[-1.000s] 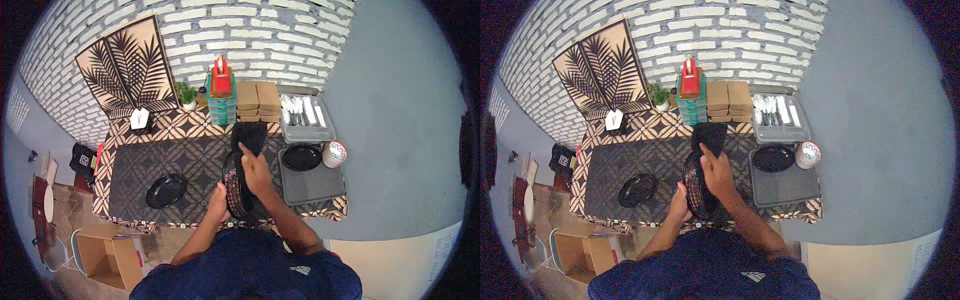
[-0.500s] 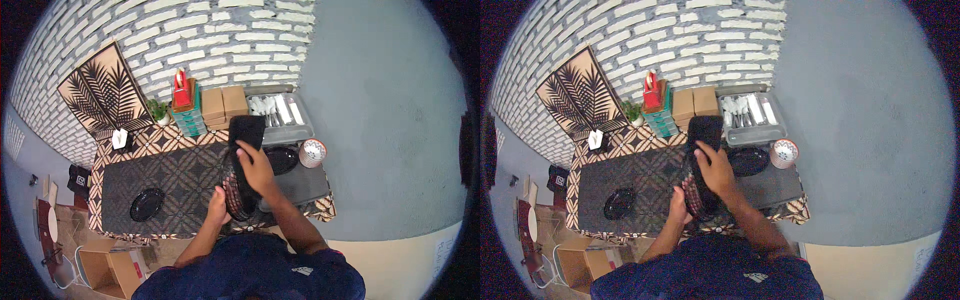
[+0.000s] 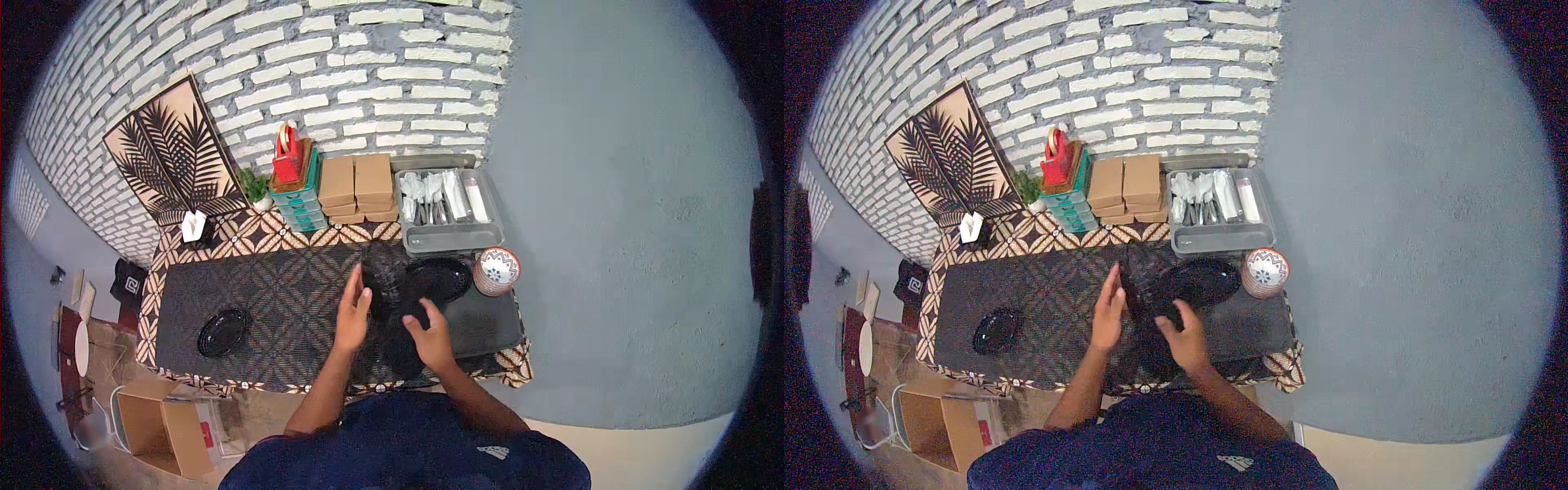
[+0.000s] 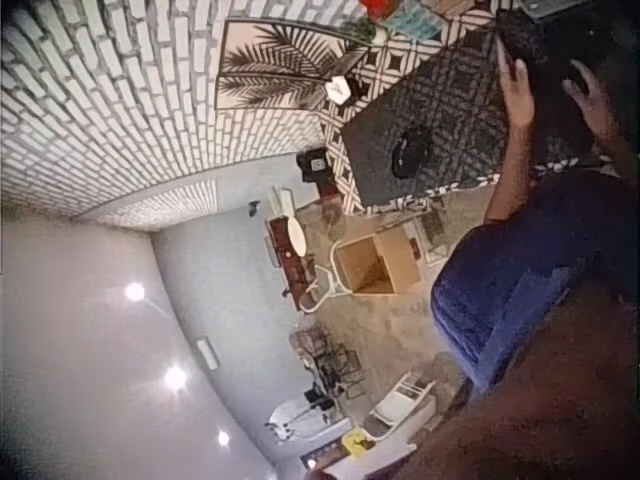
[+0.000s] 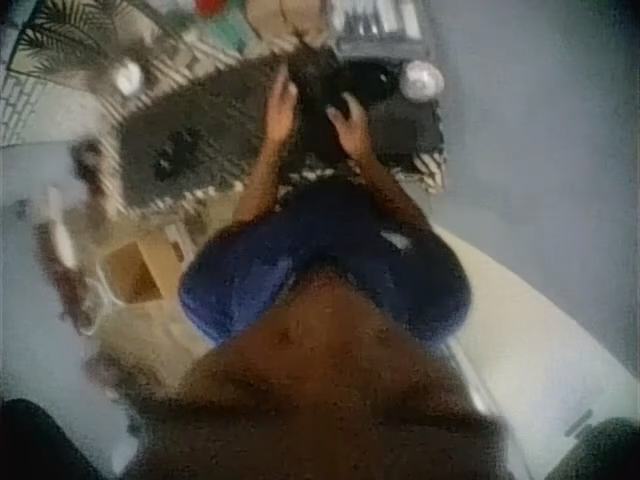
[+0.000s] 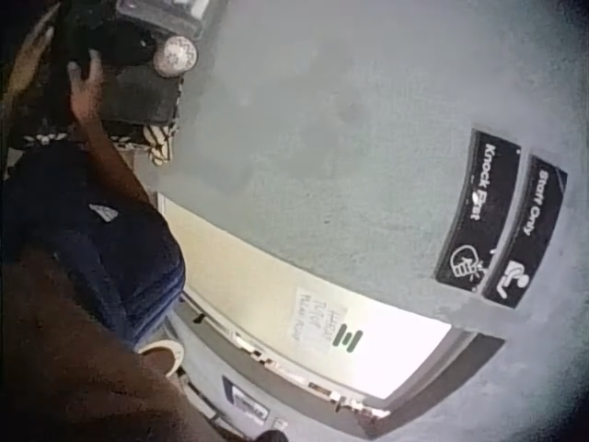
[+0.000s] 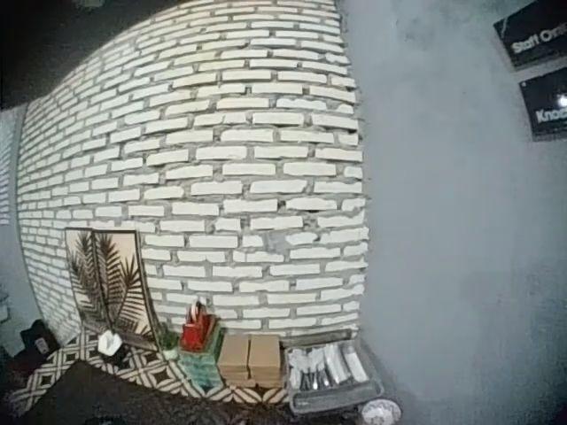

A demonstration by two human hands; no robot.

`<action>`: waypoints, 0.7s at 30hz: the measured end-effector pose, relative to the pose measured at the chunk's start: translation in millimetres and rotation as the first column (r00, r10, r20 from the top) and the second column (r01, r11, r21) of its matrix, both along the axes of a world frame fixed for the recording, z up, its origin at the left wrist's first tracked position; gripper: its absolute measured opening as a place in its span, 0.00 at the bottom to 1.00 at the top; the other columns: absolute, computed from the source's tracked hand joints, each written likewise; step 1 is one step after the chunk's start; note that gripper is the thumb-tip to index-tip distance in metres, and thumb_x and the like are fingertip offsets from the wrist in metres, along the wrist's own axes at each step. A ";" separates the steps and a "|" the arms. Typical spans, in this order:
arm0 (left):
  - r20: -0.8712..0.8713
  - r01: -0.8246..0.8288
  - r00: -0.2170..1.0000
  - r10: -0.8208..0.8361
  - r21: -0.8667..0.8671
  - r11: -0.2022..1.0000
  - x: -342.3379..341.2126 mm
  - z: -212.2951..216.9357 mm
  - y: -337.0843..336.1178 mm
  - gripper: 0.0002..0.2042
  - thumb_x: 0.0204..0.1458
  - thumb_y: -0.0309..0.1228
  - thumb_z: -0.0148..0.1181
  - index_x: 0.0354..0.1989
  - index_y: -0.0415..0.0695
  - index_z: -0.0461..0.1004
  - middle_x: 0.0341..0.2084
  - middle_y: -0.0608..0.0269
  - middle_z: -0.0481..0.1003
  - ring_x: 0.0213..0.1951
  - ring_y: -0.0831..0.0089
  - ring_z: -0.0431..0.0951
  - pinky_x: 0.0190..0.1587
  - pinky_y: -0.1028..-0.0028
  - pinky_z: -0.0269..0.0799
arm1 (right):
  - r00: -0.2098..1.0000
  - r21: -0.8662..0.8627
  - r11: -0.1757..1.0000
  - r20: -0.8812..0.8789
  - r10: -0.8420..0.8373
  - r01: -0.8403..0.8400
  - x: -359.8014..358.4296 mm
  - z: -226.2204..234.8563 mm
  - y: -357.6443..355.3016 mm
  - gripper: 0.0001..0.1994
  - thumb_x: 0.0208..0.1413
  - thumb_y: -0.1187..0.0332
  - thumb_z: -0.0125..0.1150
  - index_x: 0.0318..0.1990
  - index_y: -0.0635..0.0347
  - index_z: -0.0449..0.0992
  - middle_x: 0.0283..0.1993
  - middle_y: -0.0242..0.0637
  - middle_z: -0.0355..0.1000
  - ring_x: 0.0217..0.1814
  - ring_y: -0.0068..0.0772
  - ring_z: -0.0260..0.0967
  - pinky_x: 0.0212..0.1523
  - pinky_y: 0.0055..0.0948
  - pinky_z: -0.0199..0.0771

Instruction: Assembling cardboard meal boxes and organizing plastic baskets in a restaurant prep area.

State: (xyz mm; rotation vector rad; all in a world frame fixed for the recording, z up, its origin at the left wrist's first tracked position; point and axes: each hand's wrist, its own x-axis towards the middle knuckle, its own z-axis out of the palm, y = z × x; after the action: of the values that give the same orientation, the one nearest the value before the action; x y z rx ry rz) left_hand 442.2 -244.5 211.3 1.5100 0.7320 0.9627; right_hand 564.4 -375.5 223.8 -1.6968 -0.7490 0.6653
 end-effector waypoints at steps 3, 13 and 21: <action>0.242 -0.031 0.968 0.071 -0.168 0.985 12.9 5.3 -14.8 0.24 0.66 0.40 0.45 0.64 0.39 0.61 0.59 0.54 0.67 0.55 0.68 0.71 0.57 0.69 0.68 | 0.956 0.023 0.975 0.199 0.214 -0.223 0.2 -0.8 -3.9 0.27 0.61 0.57 0.59 0.59 0.72 0.66 0.57 0.53 0.70 0.61 0.44 0.67 0.61 0.35 0.63; 0.308 0.206 0.950 0.062 -0.761 0.615 -33.8 -10.5 -42.8 0.31 0.61 0.59 0.41 0.58 0.44 0.68 0.49 0.58 0.75 0.49 0.62 0.76 0.55 0.61 0.72 | 0.707 0.145 0.964 0.705 0.059 -0.225 -28.4 29.8 54.4 0.09 0.57 0.62 0.57 0.36 0.59 0.73 0.28 0.54 0.69 0.34 0.61 0.65 0.40 0.53 0.62; 0.544 0.361 0.835 0.087 -0.659 0.660 -88.1 16.2 11.2 0.36 0.57 0.61 0.44 0.57 0.37 0.68 0.51 0.49 0.74 0.49 0.57 0.77 0.56 0.60 0.71 | 0.427 -0.146 0.663 0.660 0.618 -0.734 -84.9 50.9 29.3 0.35 0.60 0.42 0.51 0.71 0.48 0.56 0.38 0.58 0.68 0.46 0.61 0.64 0.56 0.49 0.60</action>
State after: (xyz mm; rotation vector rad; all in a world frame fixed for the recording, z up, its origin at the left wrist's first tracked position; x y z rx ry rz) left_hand 354.1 -233.3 227.5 0.5007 0.4782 0.7575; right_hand 479.5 -346.2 274.8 -1.4074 -2.0547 0.4758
